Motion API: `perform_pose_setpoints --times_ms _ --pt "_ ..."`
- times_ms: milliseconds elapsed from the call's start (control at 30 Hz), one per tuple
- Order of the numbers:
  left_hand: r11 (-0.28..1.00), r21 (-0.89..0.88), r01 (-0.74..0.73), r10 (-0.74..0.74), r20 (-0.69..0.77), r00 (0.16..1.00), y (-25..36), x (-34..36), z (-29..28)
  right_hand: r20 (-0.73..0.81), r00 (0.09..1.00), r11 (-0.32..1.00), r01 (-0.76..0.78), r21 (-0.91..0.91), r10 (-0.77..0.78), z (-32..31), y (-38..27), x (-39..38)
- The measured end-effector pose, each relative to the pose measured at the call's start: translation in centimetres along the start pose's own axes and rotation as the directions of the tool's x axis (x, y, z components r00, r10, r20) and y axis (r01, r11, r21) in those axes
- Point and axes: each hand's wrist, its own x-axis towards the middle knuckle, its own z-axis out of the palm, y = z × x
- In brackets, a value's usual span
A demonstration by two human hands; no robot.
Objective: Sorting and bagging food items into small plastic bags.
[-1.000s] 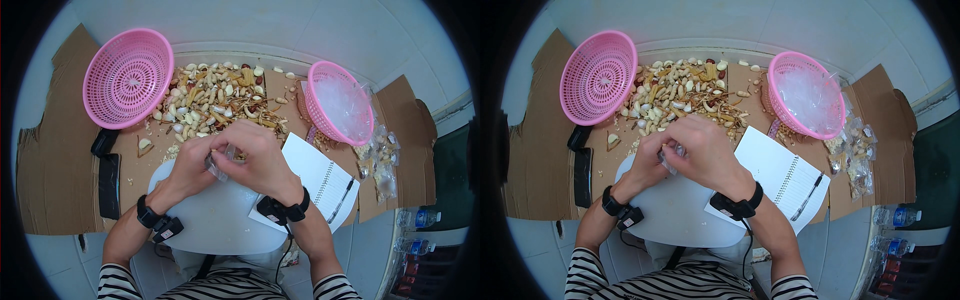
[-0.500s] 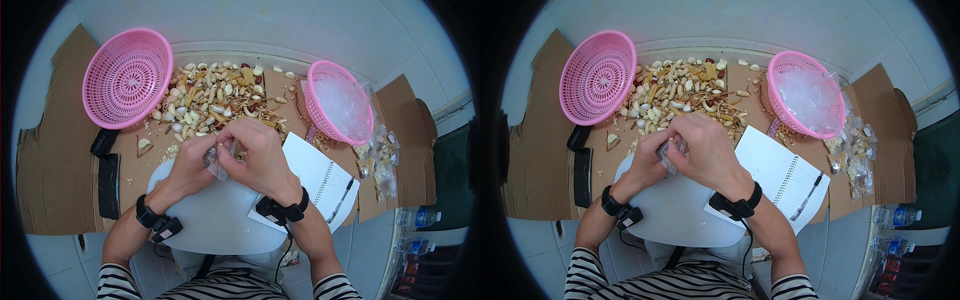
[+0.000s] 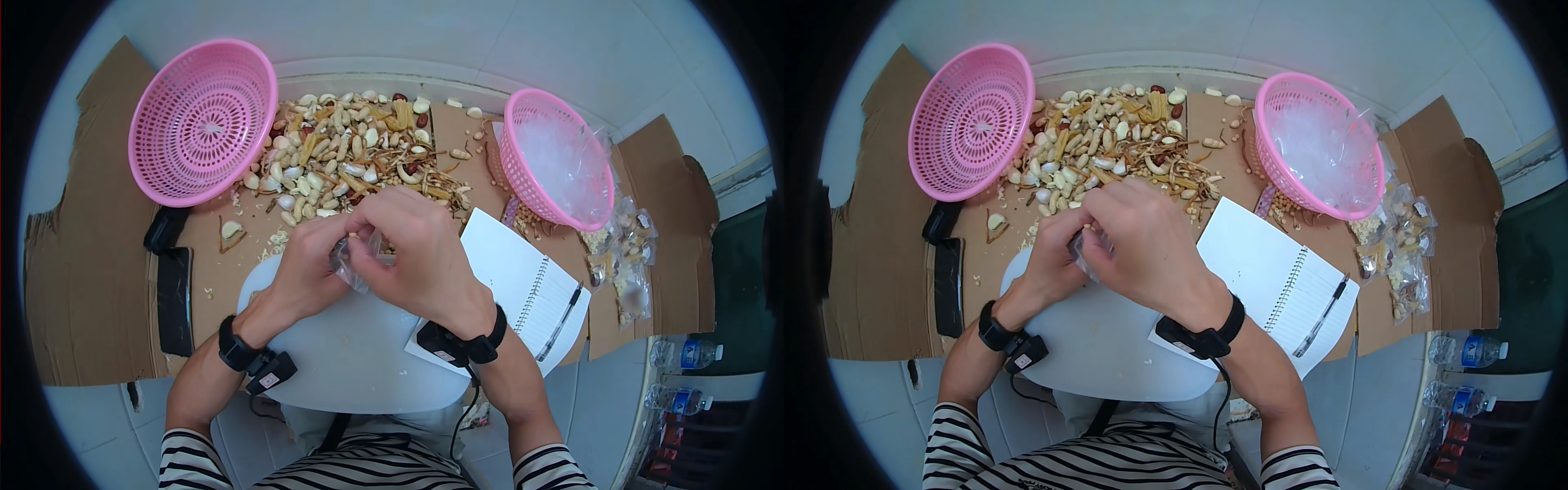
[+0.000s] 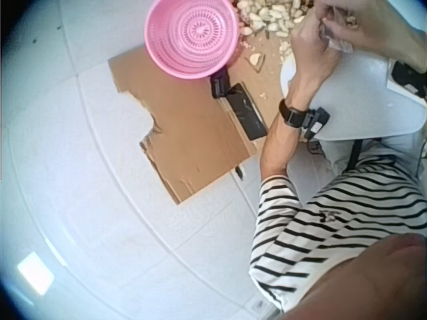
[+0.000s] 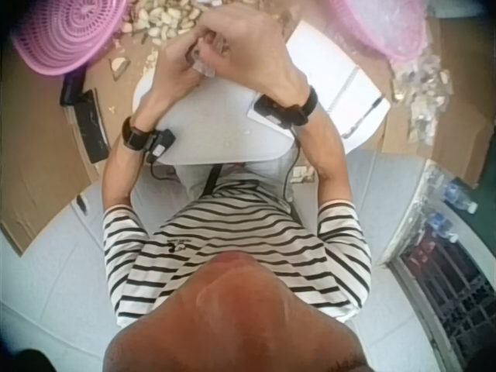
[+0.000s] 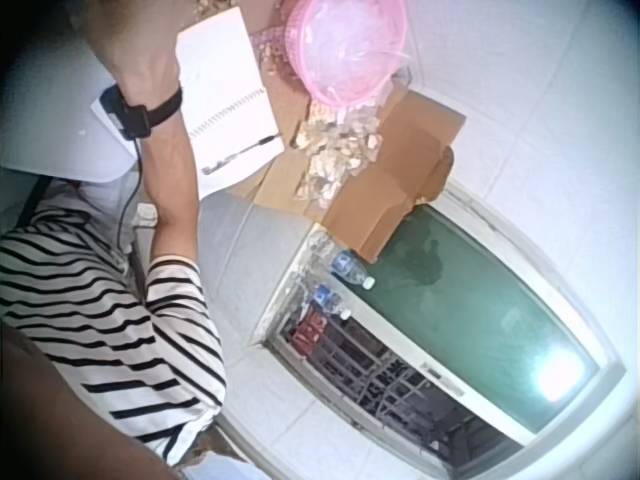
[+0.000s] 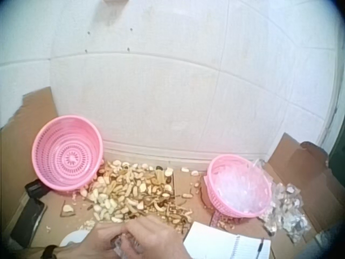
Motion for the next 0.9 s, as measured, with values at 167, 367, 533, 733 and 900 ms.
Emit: perform_pose_setpoints --times_ms 167,367,533,733,900 --pt "1.000 -0.005 -0.004 0.004 0.005 1.000 -1.0 -0.6 0.2 0.000 0.999 0.999 0.035 0.006 -0.035 0.5 -0.8 -0.3" --pt "0.997 0.067 0.029 -0.031 0.042 0.999 -0.6 -0.6 0.4 -0.024 0.995 0.994 0.100 -0.042 -0.101 0.8 -1.9 -0.7" --pt "0.997 -0.035 0.063 -0.062 0.021 0.998 -0.2 -0.5 0.2 0.002 0.994 0.992 0.111 -0.053 -0.111 1.0 -2.0 -0.8" --pt "0.995 -0.024 0.093 -0.094 -0.040 0.995 0.0 -0.2 0.6 -0.081 0.997 0.997 -0.002 -0.077 -0.004 0.3 -0.3 -0.5" --pt "0.994 0.015 0.110 -0.110 0.044 0.993 -1.1 -0.7 0.2 -0.095 0.991 0.991 -0.100 -0.088 0.092 0.0 0.1 -0.3"
